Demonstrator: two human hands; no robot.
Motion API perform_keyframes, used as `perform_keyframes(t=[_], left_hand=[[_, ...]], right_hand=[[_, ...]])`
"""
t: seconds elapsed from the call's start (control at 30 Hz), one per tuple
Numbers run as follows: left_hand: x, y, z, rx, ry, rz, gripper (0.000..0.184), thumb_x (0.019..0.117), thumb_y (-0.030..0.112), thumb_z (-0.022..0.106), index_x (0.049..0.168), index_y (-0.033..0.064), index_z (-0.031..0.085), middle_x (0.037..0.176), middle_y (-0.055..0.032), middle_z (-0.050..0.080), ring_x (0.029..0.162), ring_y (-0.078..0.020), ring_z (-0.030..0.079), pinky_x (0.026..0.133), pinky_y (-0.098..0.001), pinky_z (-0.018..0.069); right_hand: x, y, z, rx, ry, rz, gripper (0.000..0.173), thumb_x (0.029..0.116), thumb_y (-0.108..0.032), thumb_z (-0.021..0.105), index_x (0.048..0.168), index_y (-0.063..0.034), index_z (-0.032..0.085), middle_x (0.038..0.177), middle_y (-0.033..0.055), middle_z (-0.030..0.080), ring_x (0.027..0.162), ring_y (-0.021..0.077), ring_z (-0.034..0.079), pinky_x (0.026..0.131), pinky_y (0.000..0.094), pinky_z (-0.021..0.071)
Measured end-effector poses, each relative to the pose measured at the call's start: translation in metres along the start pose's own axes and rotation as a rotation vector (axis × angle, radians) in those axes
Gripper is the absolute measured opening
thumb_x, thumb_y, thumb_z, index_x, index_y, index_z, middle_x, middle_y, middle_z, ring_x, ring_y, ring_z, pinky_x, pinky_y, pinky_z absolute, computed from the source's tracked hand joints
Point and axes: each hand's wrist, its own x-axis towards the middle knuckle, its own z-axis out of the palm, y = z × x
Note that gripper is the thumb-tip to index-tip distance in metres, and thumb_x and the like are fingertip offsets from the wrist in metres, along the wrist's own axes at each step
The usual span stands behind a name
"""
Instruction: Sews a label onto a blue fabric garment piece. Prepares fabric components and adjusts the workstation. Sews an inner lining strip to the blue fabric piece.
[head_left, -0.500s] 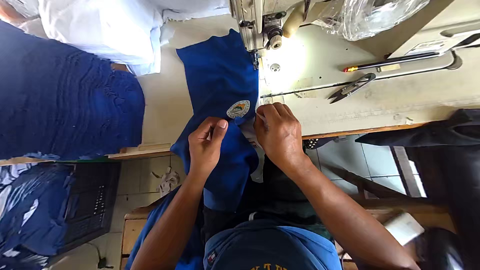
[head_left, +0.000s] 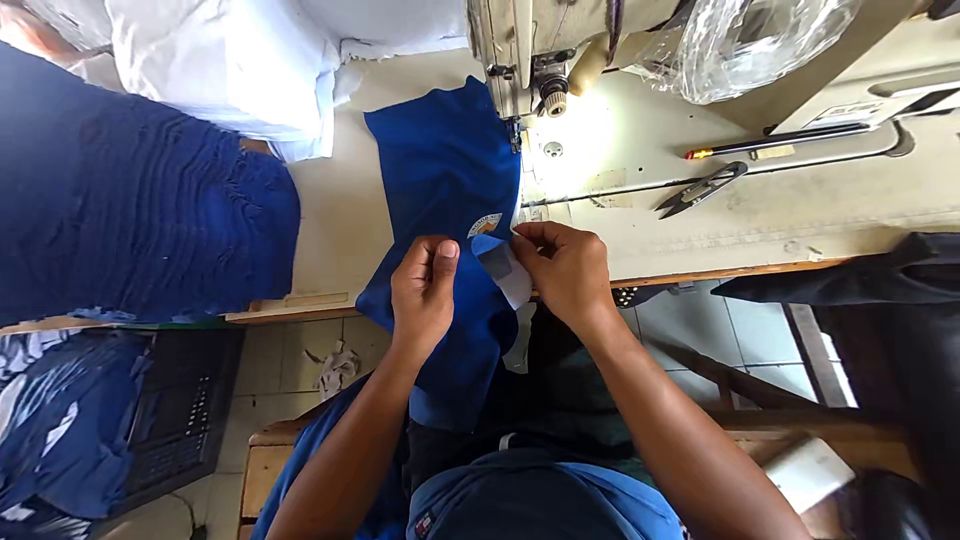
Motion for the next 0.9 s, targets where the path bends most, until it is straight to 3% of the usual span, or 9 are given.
perform_keyframes(t=[0.17, 0.3, 0.47, 0.57, 0.63, 0.73, 0.83, 0.9], left_hand=[[0.001, 0.002, 0.001, -0.007, 0.036, -0.021, 0.018, 0.1102, 0.023, 0.048, 0.105, 0.0124, 0.062, 0.087, 0.0086, 0.058, 0.075, 0.0042, 0.056, 0.067, -0.0129, 0.0479], [0.001, 0.001, 0.003, -0.009, 0.046, -0.026, 0.017, 0.1104, 0.023, 0.048, 0.105, 0.0124, 0.06, 0.086, 0.0083, 0.056, 0.073, 0.0043, 0.055, 0.065, -0.0128, 0.0471], [0.001, 0.002, 0.003, -0.032, 0.036, -0.018, 0.018, 0.1106, 0.022, 0.047, 0.106, 0.0114, 0.06, 0.087, 0.0076, 0.057, 0.075, 0.0034, 0.056, 0.067, -0.0142, 0.0483], [-0.002, 0.003, 0.004, -0.041, 0.002, 0.071, 0.017, 0.1106, 0.02, 0.047, 0.109, 0.0094, 0.061, 0.092, 0.0067, 0.061, 0.079, 0.0031, 0.059, 0.07, -0.0148, 0.0511], [-0.005, 0.003, 0.005, -0.009, -0.067, 0.197, 0.019, 0.1105, 0.019, 0.047, 0.11, 0.0057, 0.061, 0.105, 0.0015, 0.068, 0.09, -0.0008, 0.065, 0.077, -0.0196, 0.056], [-0.008, -0.001, 0.008, 0.076, -0.176, 0.404, 0.019, 0.1073, 0.018, 0.055, 0.103, 0.0036, 0.066, 0.111, -0.0076, 0.07, 0.105, -0.0127, 0.069, 0.089, -0.03, 0.06], [-0.015, 0.003, 0.006, 0.267, -0.206, 0.415, 0.019, 0.1019, 0.025, 0.065, 0.102, 0.0074, 0.073, 0.112, -0.0061, 0.072, 0.108, -0.0171, 0.065, 0.093, -0.0364, 0.0535], [-0.025, 0.02, 0.003, 0.407, -0.237, 0.267, 0.047, 0.0947, 0.047, 0.071, 0.122, 0.0089, 0.069, 0.133, -0.0078, 0.065, 0.129, -0.0262, 0.056, 0.107, -0.0517, 0.0454]], right_hand=[[-0.001, -0.002, 0.0, -0.061, 0.0, -0.038, 0.009, 0.0984, -0.013, 0.067, 0.101, -0.0102, 0.075, 0.083, 0.0032, 0.073, 0.063, 0.0103, 0.066, 0.056, 0.0289, 0.0553], [0.005, 0.003, 0.003, 0.001, 0.019, 0.013, 0.014, 0.0999, -0.021, 0.066, 0.099, -0.0116, 0.076, 0.08, -0.0021, 0.072, 0.064, 0.003, 0.065, 0.058, 0.0231, 0.054], [0.005, 0.004, 0.003, 0.081, 0.016, 0.058, 0.019, 0.1027, -0.024, 0.062, 0.1, -0.0109, 0.076, 0.078, -0.0015, 0.072, 0.061, 0.0039, 0.065, 0.055, 0.0247, 0.0536], [0.002, -0.001, 0.002, 0.31, -0.057, 0.194, 0.02, 0.1052, -0.019, 0.059, 0.107, -0.0049, 0.073, 0.083, 0.0041, 0.074, 0.062, 0.01, 0.071, 0.057, 0.0286, 0.0625], [0.001, -0.006, 0.0, 0.533, -0.112, 0.291, 0.026, 0.1084, -0.02, 0.053, 0.108, -0.0003, 0.07, 0.085, 0.0082, 0.074, 0.065, 0.0157, 0.073, 0.06, 0.0328, 0.0646], [0.0, -0.013, -0.002, 0.609, -0.162, 0.342, 0.046, 0.1073, -0.044, 0.052, 0.101, -0.0026, 0.07, 0.081, 0.0071, 0.074, 0.063, 0.0153, 0.072, 0.058, 0.0319, 0.0634], [0.006, -0.01, 0.0, 0.471, -0.114, 0.332, 0.026, 0.1007, -0.028, 0.068, 0.099, -0.0032, 0.073, 0.078, 0.0056, 0.072, 0.061, 0.0123, 0.07, 0.055, 0.0289, 0.061], [0.006, -0.009, -0.002, 0.29, -0.088, 0.279, 0.019, 0.099, -0.025, 0.07, 0.096, -0.0062, 0.074, 0.075, 0.0034, 0.072, 0.057, 0.0096, 0.067, 0.051, 0.0274, 0.0577]])
